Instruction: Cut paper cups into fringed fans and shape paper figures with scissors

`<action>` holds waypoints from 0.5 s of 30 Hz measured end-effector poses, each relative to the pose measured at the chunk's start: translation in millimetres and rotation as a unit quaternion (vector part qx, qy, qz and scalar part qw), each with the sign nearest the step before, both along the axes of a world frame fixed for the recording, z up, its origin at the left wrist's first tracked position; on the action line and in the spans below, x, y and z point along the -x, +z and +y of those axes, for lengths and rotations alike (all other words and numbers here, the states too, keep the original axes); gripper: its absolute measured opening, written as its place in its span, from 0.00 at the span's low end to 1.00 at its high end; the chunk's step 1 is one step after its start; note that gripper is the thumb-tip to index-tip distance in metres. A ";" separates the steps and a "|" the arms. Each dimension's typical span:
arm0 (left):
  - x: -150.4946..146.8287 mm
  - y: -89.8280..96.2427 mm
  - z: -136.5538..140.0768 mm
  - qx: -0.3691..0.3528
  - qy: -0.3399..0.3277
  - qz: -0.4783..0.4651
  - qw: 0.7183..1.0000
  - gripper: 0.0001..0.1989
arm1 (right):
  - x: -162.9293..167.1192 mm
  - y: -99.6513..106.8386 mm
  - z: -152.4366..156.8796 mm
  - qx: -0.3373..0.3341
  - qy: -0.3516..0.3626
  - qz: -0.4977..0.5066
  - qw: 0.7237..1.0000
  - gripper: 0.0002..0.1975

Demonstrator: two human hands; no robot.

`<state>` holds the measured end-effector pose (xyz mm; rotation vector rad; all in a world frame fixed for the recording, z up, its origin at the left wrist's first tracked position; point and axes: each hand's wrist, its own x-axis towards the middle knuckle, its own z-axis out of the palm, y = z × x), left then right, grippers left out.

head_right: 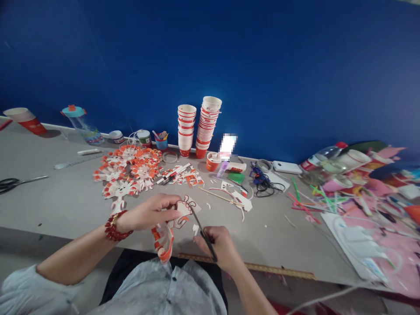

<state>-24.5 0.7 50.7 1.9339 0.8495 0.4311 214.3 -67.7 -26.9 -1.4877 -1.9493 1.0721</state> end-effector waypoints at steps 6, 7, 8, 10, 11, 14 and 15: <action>2.0 5.1 2.5 -0.015 -0.018 0.004 1.000 0.09 | -2.7 -1.8 0.2 -0.004 0.011 -0.012 1.000 0.23; 2.2 5.8 2.7 -0.012 -0.021 0.005 1.000 0.08 | -3.1 -1.9 0.2 -0.004 0.011 -0.012 1.000 0.23; 2.4 6.5 2.9 -0.009 -0.023 0.004 1.000 0.08 | -3.4 -1.9 0.2 -0.004 0.011 -0.012 1.000 0.23; 2.5 7.5 3.4 -0.006 -0.025 0.002 1.000 0.08 | -3.7 -1.5 0.3 -0.003 0.014 -0.009 1.000 0.23; 2.6 7.9 3.7 -0.006 -0.026 0.003 1.000 0.08 | -3.7 -1.1 0.3 -0.001 0.016 -0.007 1.000 0.22; 2.7 8.6 5.0 -0.019 -0.033 0.008 0.999 0.09 | -3.2 0.6 0.1 0.006 0.020 -0.008 1.000 0.22; 2.7 8.9 5.5 -0.024 -0.036 0.011 0.999 0.09 | -2.9 1.1 0.1 0.006 0.020 -0.009 1.000 0.22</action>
